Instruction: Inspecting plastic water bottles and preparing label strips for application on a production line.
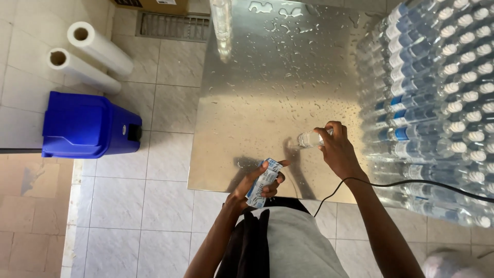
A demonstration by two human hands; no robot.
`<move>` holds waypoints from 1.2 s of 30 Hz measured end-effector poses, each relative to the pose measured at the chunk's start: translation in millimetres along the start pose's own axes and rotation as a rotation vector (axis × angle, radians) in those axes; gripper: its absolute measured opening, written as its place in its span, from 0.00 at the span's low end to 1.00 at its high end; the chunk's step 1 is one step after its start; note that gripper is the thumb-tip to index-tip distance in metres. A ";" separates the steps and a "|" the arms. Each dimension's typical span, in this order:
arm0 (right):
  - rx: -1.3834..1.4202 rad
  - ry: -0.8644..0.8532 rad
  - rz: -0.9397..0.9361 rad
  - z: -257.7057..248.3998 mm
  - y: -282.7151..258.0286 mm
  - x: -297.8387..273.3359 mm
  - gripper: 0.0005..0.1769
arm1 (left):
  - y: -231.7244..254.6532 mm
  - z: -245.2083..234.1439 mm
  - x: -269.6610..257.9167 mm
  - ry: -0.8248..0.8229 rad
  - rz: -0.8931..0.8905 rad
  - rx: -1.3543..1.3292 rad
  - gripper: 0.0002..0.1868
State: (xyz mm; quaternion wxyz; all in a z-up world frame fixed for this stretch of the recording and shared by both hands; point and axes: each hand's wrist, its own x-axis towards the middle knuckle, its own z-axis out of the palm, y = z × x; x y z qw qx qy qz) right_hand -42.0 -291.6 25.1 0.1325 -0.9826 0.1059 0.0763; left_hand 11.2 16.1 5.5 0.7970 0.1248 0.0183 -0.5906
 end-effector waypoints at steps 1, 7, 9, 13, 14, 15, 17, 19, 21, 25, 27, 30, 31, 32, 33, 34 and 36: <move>-0.059 0.096 -0.051 7.2 6.4 -5.2 0.29 | -0.2 4.1 2.0 -0.004 -0.036 0.010 0.45; 0.403 0.262 -0.137 -30.8 -72.5 -43.6 0.18 | -3.7 20.9 5.6 0.018 -0.097 0.009 0.39; 0.696 0.120 -0.128 -34.8 -102.0 -52.6 0.16 | -2.0 22.5 3.7 0.073 -0.106 0.010 0.35; 0.628 -0.104 -0.120 -23.2 -129.4 -54.3 0.28 | -15.4 -1.1 0.0 0.177 -0.105 0.043 0.31; 0.614 -0.143 -0.087 -15.6 -130.4 -53.5 0.29 | -20.2 -11.4 -0.8 0.202 -0.100 0.065 0.33; 0.613 -0.151 -0.094 -13.5 -131.0 -53.2 0.29 | -24.0 -20.1 -0.2 0.205 -0.092 0.060 0.33; 0.700 -0.235 0.008 -9.3 -132.5 -52.8 0.28 | -30.3 -37.6 1.5 0.176 -0.106 0.039 0.33; 0.744 -0.241 0.015 -10.3 -129.4 -54.1 0.27 | -24.3 -20.2 -4.0 0.172 -0.106 0.052 0.34; 0.784 -0.244 0.026 -13.6 -125.9 -55.5 0.25 | -10.7 14.2 -10.0 0.164 -0.109 0.063 0.35; 0.930 -0.164 0.133 -19.4 -115.8 -60.7 0.22 | -1.7 46.6 -15.6 0.135 -0.173 0.050 0.28; 0.927 -0.123 0.167 -19.1 -109.2 -63.0 0.25 | -6.9 36.7 -12.3 0.110 -0.184 0.058 0.28; 0.954 -0.048 0.205 -18.0 -102.8 -67.4 0.22 | -9.8 28.8 -7.6 0.094 -0.197 0.091 0.28; 0.959 0.014 0.179 -19.4 -100.9 -70.0 0.23 | -14.2 22.1 -4.4 0.091 -0.195 0.092 0.31; 0.963 0.076 0.153 -20.8 -98.8 -72.5 0.24 | -18.7 15.6 -1.0 0.089 -0.192 0.094 0.34; 0.955 0.085 0.158 -26.5 -94.8 -73.4 0.24 | -17.1 20.0 -0.3 0.078 -0.197 0.095 0.34; 0.939 0.124 0.141 -32.3 -90.7 -74.3 0.24 | -15.5 24.4 0.4 0.082 -0.191 0.096 0.35; 0.917 0.164 0.126 -39.5 -73.7 -74.4 0.25 | -14.2 28.9 1.5 0.081 -0.187 0.095 0.36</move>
